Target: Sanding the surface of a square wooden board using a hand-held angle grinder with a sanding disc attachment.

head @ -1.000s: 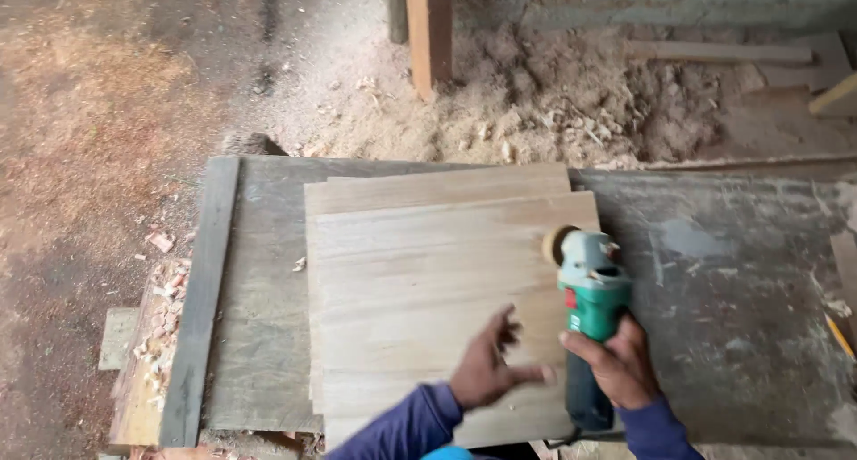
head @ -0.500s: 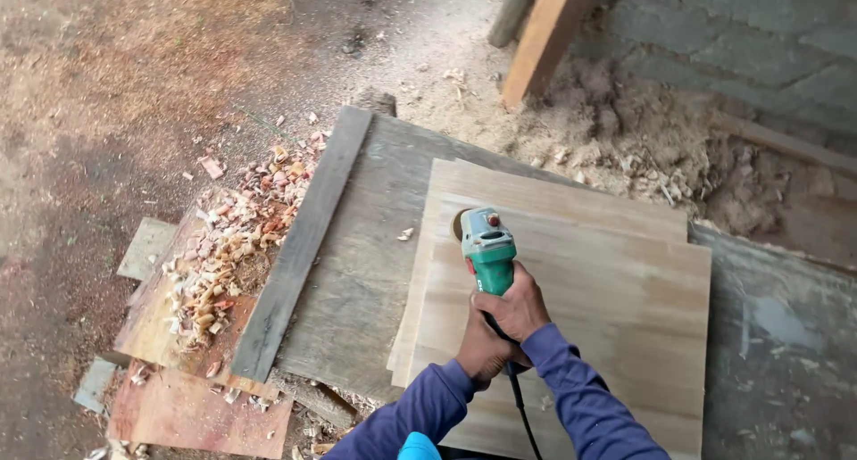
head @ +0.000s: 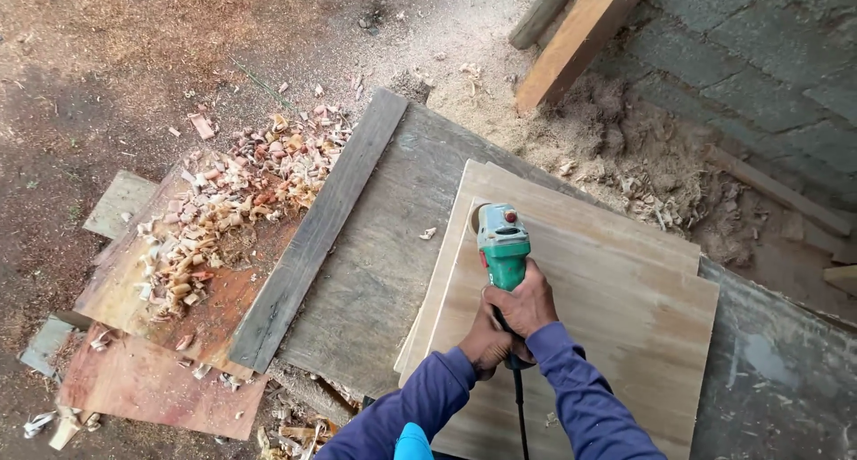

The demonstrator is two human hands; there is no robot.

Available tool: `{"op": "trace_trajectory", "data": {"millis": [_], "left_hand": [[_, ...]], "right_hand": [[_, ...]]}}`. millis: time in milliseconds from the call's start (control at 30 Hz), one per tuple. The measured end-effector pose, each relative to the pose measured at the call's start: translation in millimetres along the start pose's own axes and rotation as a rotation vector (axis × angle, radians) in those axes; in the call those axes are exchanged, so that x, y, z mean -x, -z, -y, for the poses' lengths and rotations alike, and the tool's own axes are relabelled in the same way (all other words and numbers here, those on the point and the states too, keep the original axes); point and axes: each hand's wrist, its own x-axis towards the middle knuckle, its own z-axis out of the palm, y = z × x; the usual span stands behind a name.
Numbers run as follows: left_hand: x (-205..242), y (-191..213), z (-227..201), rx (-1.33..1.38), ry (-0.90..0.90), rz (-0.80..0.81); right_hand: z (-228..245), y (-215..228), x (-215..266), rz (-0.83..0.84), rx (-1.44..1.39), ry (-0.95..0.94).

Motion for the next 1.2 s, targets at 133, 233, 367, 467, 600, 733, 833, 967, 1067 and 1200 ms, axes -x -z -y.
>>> {"op": "trace_trajectory", "data": {"millis": [133, 233, 367, 467, 600, 733, 833, 967, 1067, 1200], "left_hand": [[-4.6, 1.9, -1.1, 0.025, -0.006, 0.038], [-4.8, -5.1, -8.7, 0.034, 0.049, 0.035], [-1.4, -15.0, -16.0, -0.014, 0.051, 0.023], [-2.9, -15.9, -17.5, 0.017, 0.076, 0.021], [-3.1, -16.3, -18.6, -0.04, 0.106, 0.017], [-7.0, -16.5, -5.8, -0.011, 0.099, 0.037], [-4.7, -25.5, -13.0, -0.028, 0.127, 0.026], [-8.2, -33.1, -1.1, -0.105, 0.156, 0.03], [-12.4, -36.6, 10.9, -0.009, 0.12, 0.063], [-14.2, -44.1, 14.8, -0.007, 0.146, 0.093]], "right_hand": [[-1.3, 0.3, -6.0, -0.025, 0.038, -0.02], [-8.8, 2.5, -7.7, -0.036, 0.065, -0.037], [-9.3, 8.3, -9.2, -0.041, 0.07, -0.052], [-8.4, 10.6, -9.6, -0.03, 0.057, -0.053], [-8.8, 12.3, -9.2, -0.019, 0.04, -0.059], [-12.8, 16.2, -8.7, -0.026, 0.026, -0.069], [-18.4, 21.5, -7.1, -0.033, 0.021, -0.096], [-35.3, 29.0, -5.3, -0.057, 0.012, -0.105], [-43.1, 34.5, -3.7, -0.076, -0.006, -0.103], [-52.6, 41.1, -1.6, -0.099, -0.014, -0.113]]}}
